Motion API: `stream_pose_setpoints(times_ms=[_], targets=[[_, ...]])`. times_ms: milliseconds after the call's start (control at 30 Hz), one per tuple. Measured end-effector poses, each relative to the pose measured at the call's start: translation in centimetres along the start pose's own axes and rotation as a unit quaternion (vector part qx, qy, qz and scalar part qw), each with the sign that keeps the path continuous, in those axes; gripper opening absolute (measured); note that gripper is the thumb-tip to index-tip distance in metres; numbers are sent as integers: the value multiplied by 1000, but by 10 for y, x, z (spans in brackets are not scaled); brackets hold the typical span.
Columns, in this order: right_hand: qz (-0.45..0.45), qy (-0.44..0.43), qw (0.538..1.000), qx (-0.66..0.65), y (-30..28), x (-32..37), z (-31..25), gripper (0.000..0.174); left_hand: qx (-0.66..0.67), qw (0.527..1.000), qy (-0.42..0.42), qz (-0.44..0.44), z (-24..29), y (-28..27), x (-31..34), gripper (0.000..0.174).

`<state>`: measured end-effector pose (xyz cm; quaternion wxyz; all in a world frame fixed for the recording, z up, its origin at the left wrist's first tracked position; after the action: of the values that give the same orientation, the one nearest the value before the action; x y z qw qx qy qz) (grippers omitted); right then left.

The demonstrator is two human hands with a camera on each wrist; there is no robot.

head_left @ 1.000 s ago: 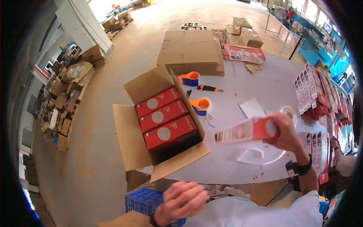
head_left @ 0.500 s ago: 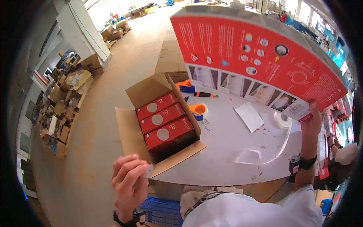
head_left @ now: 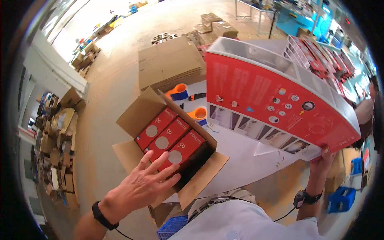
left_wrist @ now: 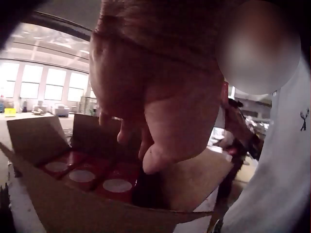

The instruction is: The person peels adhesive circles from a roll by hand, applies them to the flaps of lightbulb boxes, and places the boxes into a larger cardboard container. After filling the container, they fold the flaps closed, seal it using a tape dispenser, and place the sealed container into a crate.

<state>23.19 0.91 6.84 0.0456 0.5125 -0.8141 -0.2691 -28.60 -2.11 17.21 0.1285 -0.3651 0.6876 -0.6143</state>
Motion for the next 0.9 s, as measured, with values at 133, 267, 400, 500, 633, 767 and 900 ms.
stream_pose_setpoints(times_ms=[133, 267, 400, 500, 633, 767, 900], targets=[[66, -32, 997, -8, -10, 52, -16, 86, -136, 984, 117, -15, -13, 15, -34, 47], [113, -65, 991, 7, -50, 87, -22, 91, -165, 963, 215, -2, -24, 41, -64, 49], [148, -62, 987, 32, -29, 107, -25, 93, -243, 927, 284, 17, -23, 63, -89, 50], [163, -39, 985, 27, -30, 117, -16, 92, -245, 925, 284, 55, -27, 73, -99, 46], [168, -27, 985, 38, -46, 120, -4, 90, -279, 913, 297, -20, -14, 65, -97, 35], [163, -17, 986, 24, -15, 110, -1, 89, -231, 938, 258, -20, -17, 69, -85, 29], [90, -91, 991, 30, -24, 87, -8, 84, -163, 963, 213, 36, -21, 57, -87, 31]])
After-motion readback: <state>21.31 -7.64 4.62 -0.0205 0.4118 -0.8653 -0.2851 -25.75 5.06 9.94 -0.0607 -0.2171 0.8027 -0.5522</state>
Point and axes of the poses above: each hand's wrist, its own x-axis away from the middle knuckle, its own y-axis out of the palm, z = x × y, the point moved 7 cm from there along -x, towards the middle knuckle, and after that the axes turned 9 degrees about -x, right-handed, at the moved point
